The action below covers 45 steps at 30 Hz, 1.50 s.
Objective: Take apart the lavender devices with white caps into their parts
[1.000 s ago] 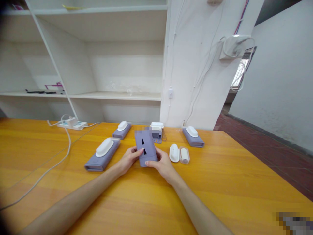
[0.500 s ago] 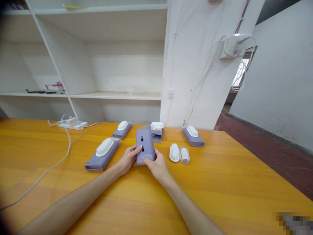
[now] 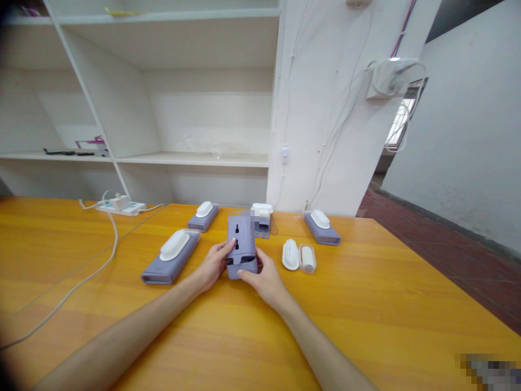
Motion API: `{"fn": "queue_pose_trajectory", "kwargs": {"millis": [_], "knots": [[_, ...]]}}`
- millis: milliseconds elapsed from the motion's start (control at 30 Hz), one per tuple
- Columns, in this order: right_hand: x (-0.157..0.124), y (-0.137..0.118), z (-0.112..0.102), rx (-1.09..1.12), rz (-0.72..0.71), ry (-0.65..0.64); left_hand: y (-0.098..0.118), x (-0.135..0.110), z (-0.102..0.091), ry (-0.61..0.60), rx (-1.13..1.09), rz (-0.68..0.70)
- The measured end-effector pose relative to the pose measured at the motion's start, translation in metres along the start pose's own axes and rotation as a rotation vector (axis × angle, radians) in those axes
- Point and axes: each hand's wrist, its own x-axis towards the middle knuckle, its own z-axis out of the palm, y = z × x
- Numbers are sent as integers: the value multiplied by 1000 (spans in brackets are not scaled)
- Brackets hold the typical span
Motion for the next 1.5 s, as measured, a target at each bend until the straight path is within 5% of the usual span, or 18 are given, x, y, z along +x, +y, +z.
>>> {"fn": "queue_pose_trajectory", "kwargs": {"millis": [400,733,933,1167,1300,1500], "knots": [[1,17,3,-86,-29,170,-1,3,0,79,-170,38],[4,12,-10,-145,-183,627,-2,6,0,295,-161,68],[6,4,-24,-184,-250,884,-4,5,3,559,21,217],[9,8,-34,-255,-250,1069,-8,10,-3,581,75,250],[7,5,-26,-145,-203,1070,-11,11,-4,581,115,261],[8,2,-19,-152,-311,1004,-14,12,-8,595,138,285]]}}
